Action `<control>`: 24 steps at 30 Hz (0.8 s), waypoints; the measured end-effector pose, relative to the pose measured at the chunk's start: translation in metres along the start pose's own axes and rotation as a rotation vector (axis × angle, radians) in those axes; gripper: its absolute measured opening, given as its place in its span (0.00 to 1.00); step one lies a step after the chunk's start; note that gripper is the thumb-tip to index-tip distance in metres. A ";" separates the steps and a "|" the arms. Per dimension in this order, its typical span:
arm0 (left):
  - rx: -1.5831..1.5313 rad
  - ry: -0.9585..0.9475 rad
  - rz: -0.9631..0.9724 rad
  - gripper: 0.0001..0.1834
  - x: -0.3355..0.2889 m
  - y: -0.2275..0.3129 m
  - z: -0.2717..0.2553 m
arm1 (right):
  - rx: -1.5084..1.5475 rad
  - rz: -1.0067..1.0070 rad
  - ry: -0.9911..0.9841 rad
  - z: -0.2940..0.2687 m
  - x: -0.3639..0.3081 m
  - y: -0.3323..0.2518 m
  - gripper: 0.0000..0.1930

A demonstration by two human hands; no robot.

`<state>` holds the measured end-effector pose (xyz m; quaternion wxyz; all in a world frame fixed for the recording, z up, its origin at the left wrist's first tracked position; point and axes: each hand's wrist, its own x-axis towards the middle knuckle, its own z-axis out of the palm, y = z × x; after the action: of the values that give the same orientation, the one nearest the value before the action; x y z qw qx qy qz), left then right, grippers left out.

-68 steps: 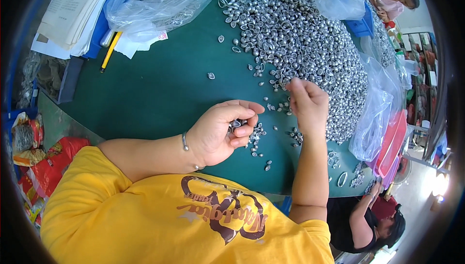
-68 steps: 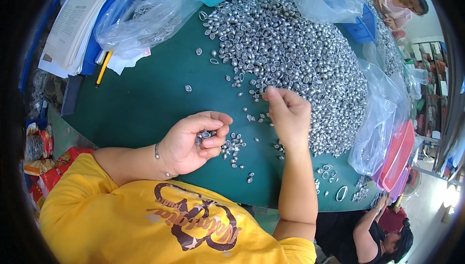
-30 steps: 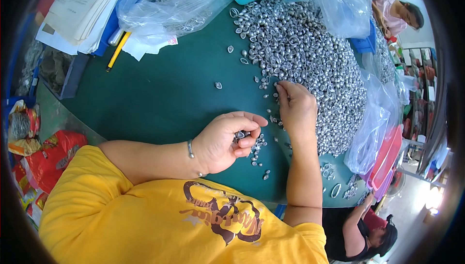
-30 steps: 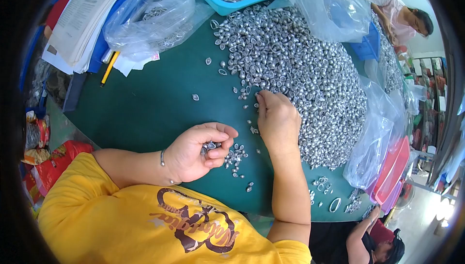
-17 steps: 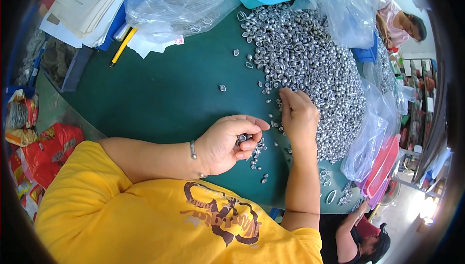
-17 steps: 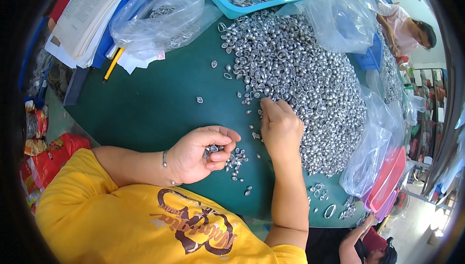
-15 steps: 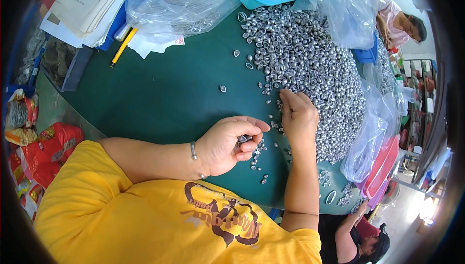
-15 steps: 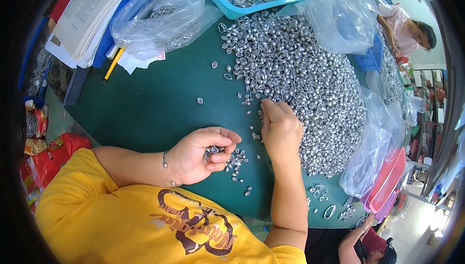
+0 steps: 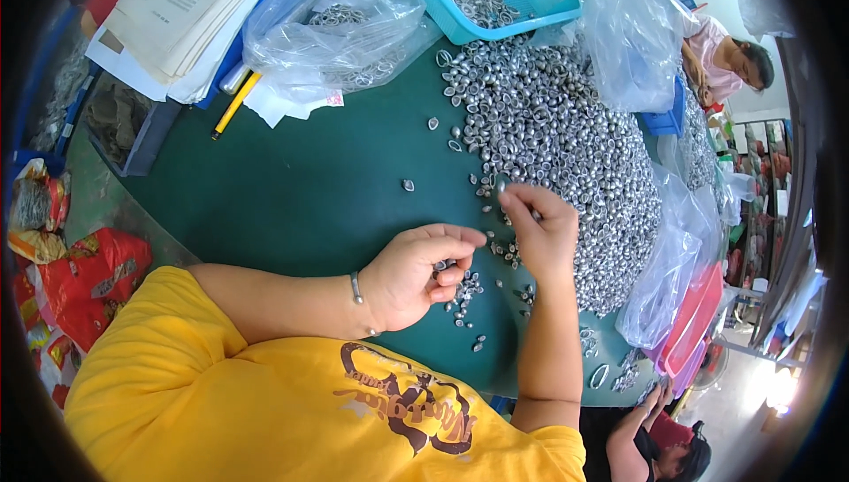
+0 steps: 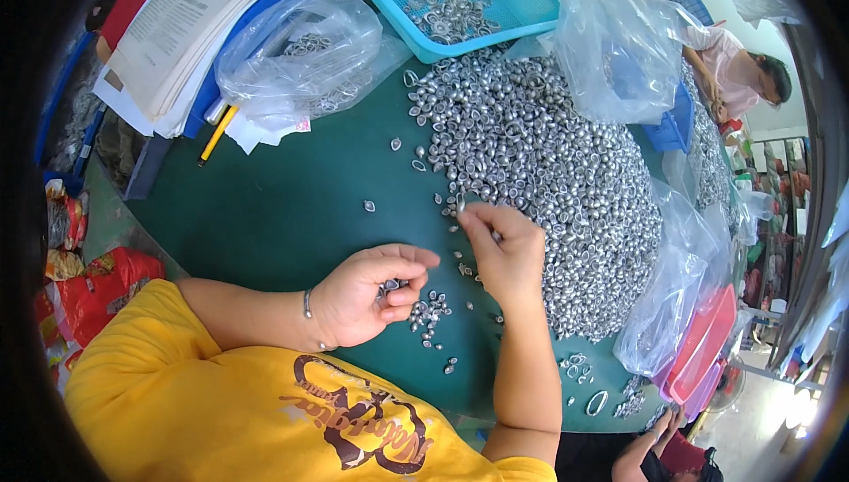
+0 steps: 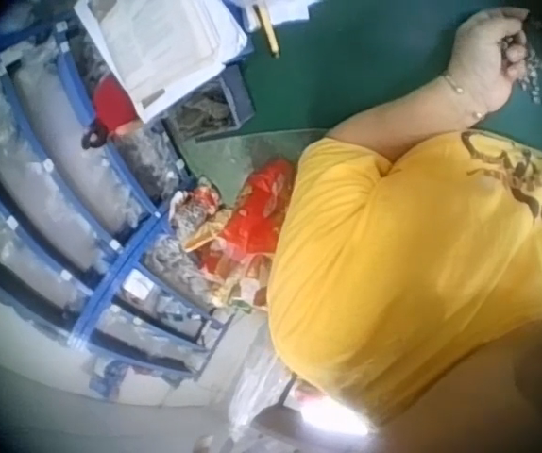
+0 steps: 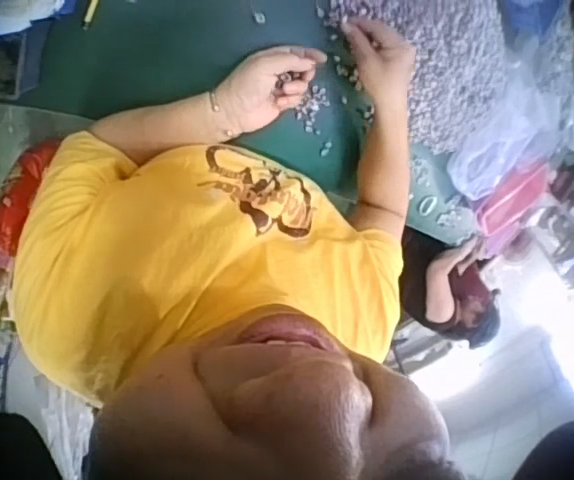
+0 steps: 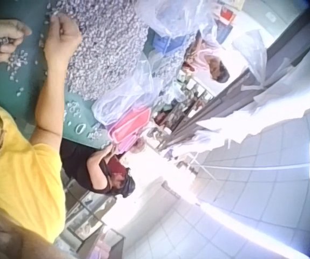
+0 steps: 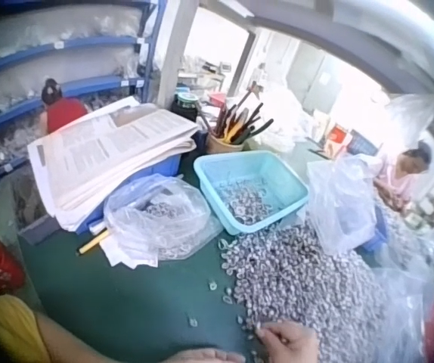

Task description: The person picks up small metal components from a large pile, manipulates each piece with pliers, and then places them into a separate pile on the table.

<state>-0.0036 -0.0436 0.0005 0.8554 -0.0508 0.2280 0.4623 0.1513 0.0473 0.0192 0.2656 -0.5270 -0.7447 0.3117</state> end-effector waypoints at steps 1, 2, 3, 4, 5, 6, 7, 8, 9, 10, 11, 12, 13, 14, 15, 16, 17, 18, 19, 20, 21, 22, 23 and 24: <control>0.033 0.031 0.062 0.09 0.000 0.000 0.004 | 0.024 -0.003 -0.096 -0.007 -0.004 -0.010 0.04; 0.066 0.062 0.123 0.10 0.001 0.001 0.007 | 0.050 -0.062 -0.200 -0.012 -0.008 -0.012 0.04; 0.078 0.055 0.158 0.11 0.002 0.001 0.007 | 0.023 -0.105 -0.279 -0.015 -0.012 -0.019 0.04; 0.113 0.068 0.146 0.11 0.003 0.000 0.006 | -0.002 -0.146 -0.358 -0.017 -0.015 -0.024 0.04; 0.147 0.082 0.134 0.10 0.004 -0.001 0.004 | -0.003 -0.175 -0.359 -0.016 -0.018 -0.031 0.04; 0.183 0.090 0.116 0.09 0.004 -0.002 0.003 | -0.010 -0.202 -0.353 -0.016 -0.021 -0.036 0.05; 0.168 0.068 0.114 0.08 0.004 -0.002 0.002 | -0.025 -0.215 -0.326 -0.016 -0.024 -0.035 0.05; 0.155 0.061 0.139 0.08 0.003 -0.002 0.002 | 0.002 -0.175 -0.276 -0.015 -0.026 -0.035 0.05; 0.143 0.054 0.163 0.08 0.004 -0.002 0.002 | 0.029 -0.134 -0.225 -0.014 -0.029 -0.036 0.05; 0.130 0.047 0.187 0.07 0.004 -0.002 0.003 | 0.056 -0.093 -0.174 -0.012 -0.032 -0.037 0.05; 0.097 0.039 0.158 0.07 0.003 -0.001 0.005 | 0.183 -0.068 -0.083 -0.008 -0.037 -0.034 0.05; 0.063 0.035 0.127 0.08 0.003 0.000 0.005 | 0.271 0.019 -0.051 -0.005 -0.042 -0.034 0.06; 0.028 0.031 0.096 0.08 0.003 0.001 0.005 | 0.359 0.105 -0.019 -0.003 -0.046 -0.035 0.06; -0.005 -0.033 0.068 0.09 0.003 0.000 0.003 | 0.446 0.192 0.013 0.000 -0.051 -0.035 0.07; -0.032 -0.097 0.046 0.10 0.004 0.000 0.000 | 0.453 0.172 0.029 0.002 -0.055 -0.036 0.10; -0.058 -0.161 0.024 0.10 0.004 0.000 -0.002 | 0.386 0.080 0.046 0.005 -0.058 -0.038 0.11; -0.012 -0.148 0.012 0.12 0.004 -0.002 -0.001 | 0.358 0.045 0.064 0.009 -0.062 -0.039 0.11; -0.006 -0.149 -0.006 0.12 0.004 -0.004 0.001 | 0.331 0.010 0.089 0.013 -0.067 -0.039 0.12; -0.003 -0.159 -0.015 0.12 0.004 -0.005 0.002 | 0.280 -0.031 0.155 0.017 -0.071 -0.037 0.12; 0.000 -0.168 -0.026 0.11 0.004 -0.005 0.002 | 0.239 -0.093 0.161 0.017 -0.069 -0.036 0.12; 0.000 -0.189 -0.035 0.12 0.005 -0.007 0.001 | 0.191 -0.141 0.166 0.014 -0.070 -0.034 0.11; 0.001 -0.209 -0.046 0.12 0.005 -0.007 0.000 | 0.142 -0.187 0.172 0.013 -0.071 -0.034 0.11; 0.002 -0.229 -0.058 0.12 0.006 -0.007 0.000 | 0.161 -0.230 0.224 0.017 -0.067 -0.033 0.11; 0.027 -0.208 -0.039 0.13 0.007 -0.008 0.000 | 0.155 -0.207 0.224 0.017 -0.068 -0.034 0.11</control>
<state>0.0058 -0.0426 -0.0035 0.8838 0.0047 0.1433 0.4454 0.1390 -0.0289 0.0286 0.4175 -0.4569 -0.7344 0.2785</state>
